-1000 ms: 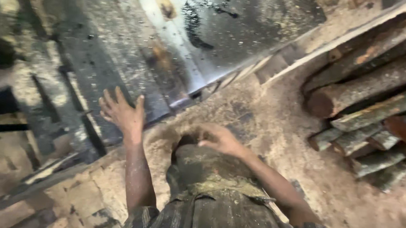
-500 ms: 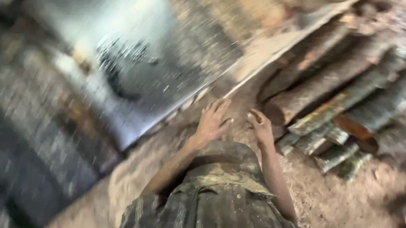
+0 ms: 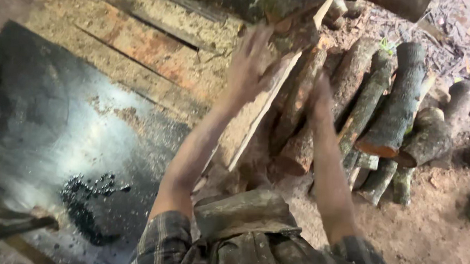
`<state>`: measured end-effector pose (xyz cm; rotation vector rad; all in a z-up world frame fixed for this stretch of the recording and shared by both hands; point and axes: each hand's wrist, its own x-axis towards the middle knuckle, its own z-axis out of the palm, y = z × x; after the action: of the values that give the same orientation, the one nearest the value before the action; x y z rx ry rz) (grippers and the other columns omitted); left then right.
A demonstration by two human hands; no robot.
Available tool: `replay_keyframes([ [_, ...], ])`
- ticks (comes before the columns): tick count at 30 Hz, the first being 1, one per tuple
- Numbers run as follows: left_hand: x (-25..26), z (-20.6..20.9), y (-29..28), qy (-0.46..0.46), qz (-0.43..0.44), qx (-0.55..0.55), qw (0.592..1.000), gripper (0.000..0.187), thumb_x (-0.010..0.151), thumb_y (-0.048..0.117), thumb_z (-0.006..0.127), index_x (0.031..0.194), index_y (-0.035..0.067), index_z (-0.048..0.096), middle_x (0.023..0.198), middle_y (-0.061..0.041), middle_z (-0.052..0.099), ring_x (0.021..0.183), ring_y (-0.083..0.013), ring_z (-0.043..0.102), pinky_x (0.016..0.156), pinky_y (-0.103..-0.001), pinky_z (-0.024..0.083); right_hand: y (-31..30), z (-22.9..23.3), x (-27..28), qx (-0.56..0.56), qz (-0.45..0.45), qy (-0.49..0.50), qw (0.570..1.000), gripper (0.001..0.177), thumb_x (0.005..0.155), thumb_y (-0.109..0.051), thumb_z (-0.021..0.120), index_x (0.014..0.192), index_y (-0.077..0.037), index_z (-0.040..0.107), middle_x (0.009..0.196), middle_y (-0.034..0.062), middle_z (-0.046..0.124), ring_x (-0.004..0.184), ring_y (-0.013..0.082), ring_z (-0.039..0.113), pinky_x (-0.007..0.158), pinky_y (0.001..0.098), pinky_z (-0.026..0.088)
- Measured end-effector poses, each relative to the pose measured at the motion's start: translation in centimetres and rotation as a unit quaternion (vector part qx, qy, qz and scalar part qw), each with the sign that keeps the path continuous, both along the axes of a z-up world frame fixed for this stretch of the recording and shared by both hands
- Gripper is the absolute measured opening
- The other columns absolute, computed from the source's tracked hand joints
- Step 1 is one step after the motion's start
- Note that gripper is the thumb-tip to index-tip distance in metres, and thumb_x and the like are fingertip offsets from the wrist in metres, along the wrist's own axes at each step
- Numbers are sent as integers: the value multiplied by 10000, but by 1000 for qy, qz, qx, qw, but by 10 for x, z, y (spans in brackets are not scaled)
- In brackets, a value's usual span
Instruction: The person mills a log into a board using a table saw.
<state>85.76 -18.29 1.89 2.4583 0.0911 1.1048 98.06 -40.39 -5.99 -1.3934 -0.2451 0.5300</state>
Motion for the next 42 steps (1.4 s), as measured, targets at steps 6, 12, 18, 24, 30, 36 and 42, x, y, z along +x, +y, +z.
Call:
replay_keyframes([
  [6, 155, 84, 26, 196, 0, 192, 962, 964, 895, 737, 635, 1568, 137, 291, 1622, -178, 249, 1495, -376, 198, 1186, -644, 164, 102, 66, 228, 62, 0, -142, 988, 900, 1046, -680, 556, 1634, -1, 483, 1307, 447, 434, 1007, 298, 458, 892, 430, 421],
  [12, 190, 31, 28, 195, 49, 244, 949, 692, 1065, 606, 541, 1604, 201, 388, 1704, -29, 250, 1612, -256, 152, 1287, -652, 54, 181, 99, 328, -17, 159, -178, 971, 820, 888, -568, 705, 1482, -36, 515, 1336, 142, 638, 1195, 275, 631, 987, 407, 503],
  [18, 183, -90, 24, -74, 78, 305, 946, 536, 981, 532, 714, 1467, 339, 595, 1634, 30, 356, 1569, -237, 132, 1293, -586, 29, 157, 126, 219, -225, 173, -251, 926, 1086, 722, -402, 900, 1539, -17, 297, 1474, 190, 481, 1341, 342, 494, 1074, 443, 376],
  [24, 143, -166, 0, -145, 115, 254, 949, 339, 932, 447, 760, 1248, 331, 726, 1550, 1, 405, 1492, -247, 237, 1260, -533, 174, 154, 126, 157, -255, 264, -368, 854, 1274, 590, -662, 844, 1578, -10, 375, 1551, 227, 521, 1437, 362, 536, 1207, 445, 446],
  [30, 61, -135, -7, -130, 151, 36, 979, 554, 939, 595, 629, 1329, 204, 598, 1444, -90, 332, 1407, -280, 233, 1205, -528, 193, 158, 86, 99, -379, 240, -566, 692, 1325, 709, -849, 770, 1712, -225, 173, 1682, 321, 228, 1500, 564, 237, 1205, 674, 228],
  [36, -8, -48, 50, -89, 287, -52, 952, 824, 1059, 729, 416, 1638, 168, 245, 1702, -148, 170, 1617, -286, 130, 1350, -522, 104, 116, 21, 21, -447, 278, -539, 657, 1294, 598, -808, 806, 1623, -254, 243, 1613, 258, 271, 1403, 552, 277, 1060, 709, 237],
  [42, 9, -2, 14, 295, 173, 27, 939, 875, 861, 793, 342, 1544, 248, 388, 1644, -93, 247, 1523, -313, 148, 1180, -618, -68, 66, 23, 55, -1, 254, -644, 722, 617, 826, -476, 816, 1310, -157, 605, 1425, 35, 578, 1379, 253, 534, 1134, 475, 448],
])
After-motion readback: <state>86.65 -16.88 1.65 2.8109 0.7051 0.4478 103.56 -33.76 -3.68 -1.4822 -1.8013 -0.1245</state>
